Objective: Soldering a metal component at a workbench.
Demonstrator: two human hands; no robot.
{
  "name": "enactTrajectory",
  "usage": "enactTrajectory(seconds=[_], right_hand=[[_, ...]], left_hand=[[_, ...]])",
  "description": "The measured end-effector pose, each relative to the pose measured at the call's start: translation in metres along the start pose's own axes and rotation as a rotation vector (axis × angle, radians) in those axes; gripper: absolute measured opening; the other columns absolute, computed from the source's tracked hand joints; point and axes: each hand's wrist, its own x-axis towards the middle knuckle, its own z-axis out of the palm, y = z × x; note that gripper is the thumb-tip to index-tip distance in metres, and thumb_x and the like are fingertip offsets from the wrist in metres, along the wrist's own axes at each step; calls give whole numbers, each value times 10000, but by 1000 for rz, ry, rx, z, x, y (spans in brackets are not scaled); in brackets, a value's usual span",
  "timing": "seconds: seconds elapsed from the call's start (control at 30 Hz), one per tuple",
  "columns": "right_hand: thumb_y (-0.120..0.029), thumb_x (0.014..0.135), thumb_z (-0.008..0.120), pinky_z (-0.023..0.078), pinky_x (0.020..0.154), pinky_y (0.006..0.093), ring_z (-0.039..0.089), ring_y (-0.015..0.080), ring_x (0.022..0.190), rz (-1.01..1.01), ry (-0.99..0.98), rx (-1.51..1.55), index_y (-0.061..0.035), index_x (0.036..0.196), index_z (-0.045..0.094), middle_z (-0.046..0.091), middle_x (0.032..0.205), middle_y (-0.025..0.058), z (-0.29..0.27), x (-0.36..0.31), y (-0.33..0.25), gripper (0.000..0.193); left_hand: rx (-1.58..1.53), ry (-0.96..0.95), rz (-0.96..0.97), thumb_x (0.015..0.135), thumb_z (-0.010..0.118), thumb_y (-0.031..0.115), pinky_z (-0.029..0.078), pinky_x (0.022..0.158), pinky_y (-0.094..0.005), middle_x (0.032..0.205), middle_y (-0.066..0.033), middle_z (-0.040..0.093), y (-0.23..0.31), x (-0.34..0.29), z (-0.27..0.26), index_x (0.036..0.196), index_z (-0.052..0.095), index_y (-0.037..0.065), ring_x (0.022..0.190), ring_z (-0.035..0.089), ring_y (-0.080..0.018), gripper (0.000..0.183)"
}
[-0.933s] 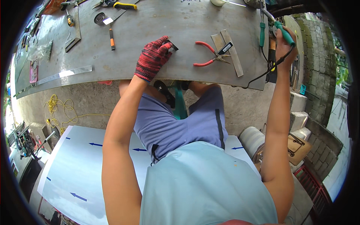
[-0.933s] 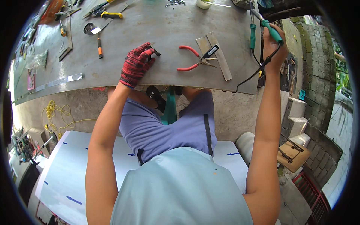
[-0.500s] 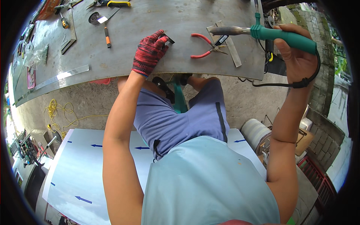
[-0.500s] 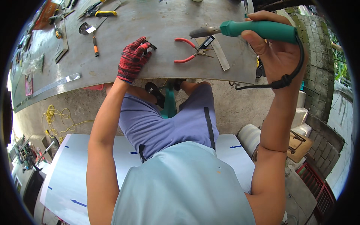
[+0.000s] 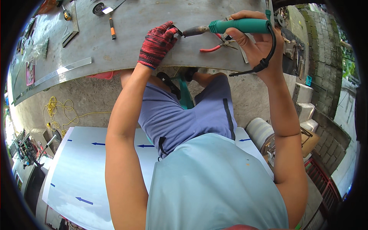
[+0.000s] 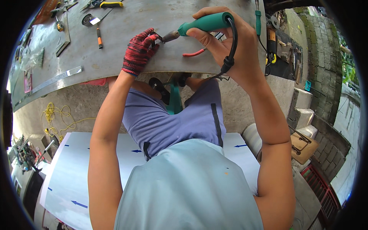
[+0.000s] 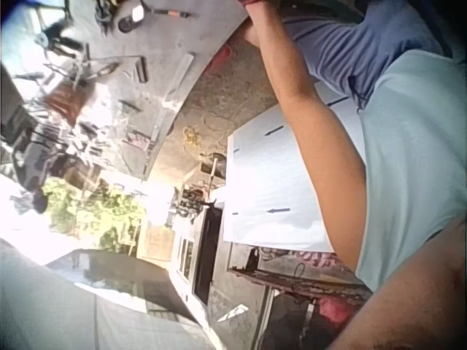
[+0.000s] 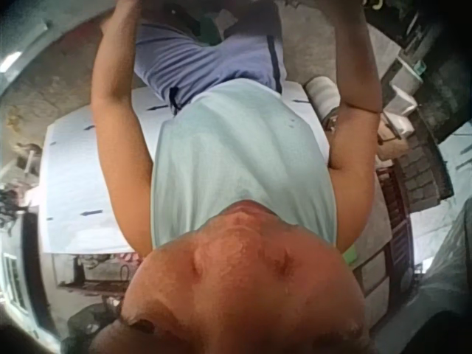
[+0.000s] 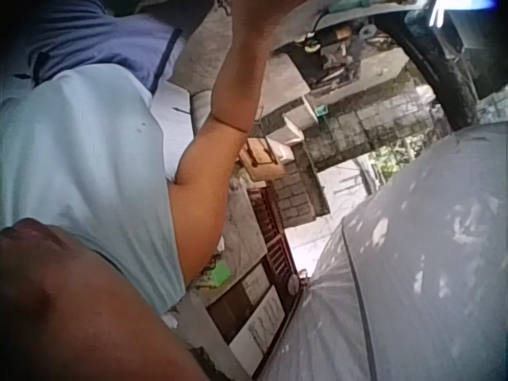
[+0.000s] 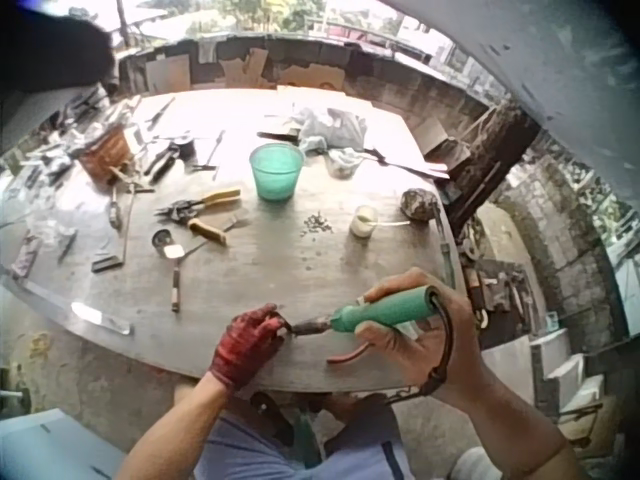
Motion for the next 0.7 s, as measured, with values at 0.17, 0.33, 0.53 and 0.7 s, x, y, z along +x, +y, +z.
enactTrajectory(seconds=[0.17, 0.33, 0.53, 0.7], right_hand=[[-127, 895, 879, 595, 881, 285, 735, 139, 972, 24, 27, 132, -11, 1145, 722, 757, 1055, 69, 10, -2, 1, 318], [-143, 871, 898, 589, 798, 283, 740, 150, 928, -25, -7, 19, -39, 1136, 733, 754, 1045, 74, 14, -9, 0, 328], [-124, 853, 899, 567, 711, 304, 728, 206, 834, -184, -53, -144, -69, 1130, 737, 732, 999, 97, 21, -10, -7, 325], [-102, 845, 897, 567, 709, 306, 722, 213, 822, -171, -57, -166, -62, 1136, 734, 733, 1007, 99, 17, -12, -8, 336]], left_hand=[[12, 6, 6, 836, 832, 86, 584, 905, -476, 1342, -178, 677, -1, 0, 1, 1222, 668, 129, 1060, 694, -384, 422], [81, 31, 56, 844, 825, 119, 574, 917, -486, 1358, -162, 673, -3, -4, 4, 1229, 672, 142, 1090, 682, -382, 415], [74, 47, 56, 841, 826, 112, 574, 903, -483, 1360, -157, 674, -2, -4, 4, 1236, 672, 151, 1073, 682, -385, 425], [75, 48, 57, 831, 834, 106, 574, 898, -491, 1353, -161, 676, -1, -3, 5, 1236, 673, 156, 1067, 683, -388, 439]])
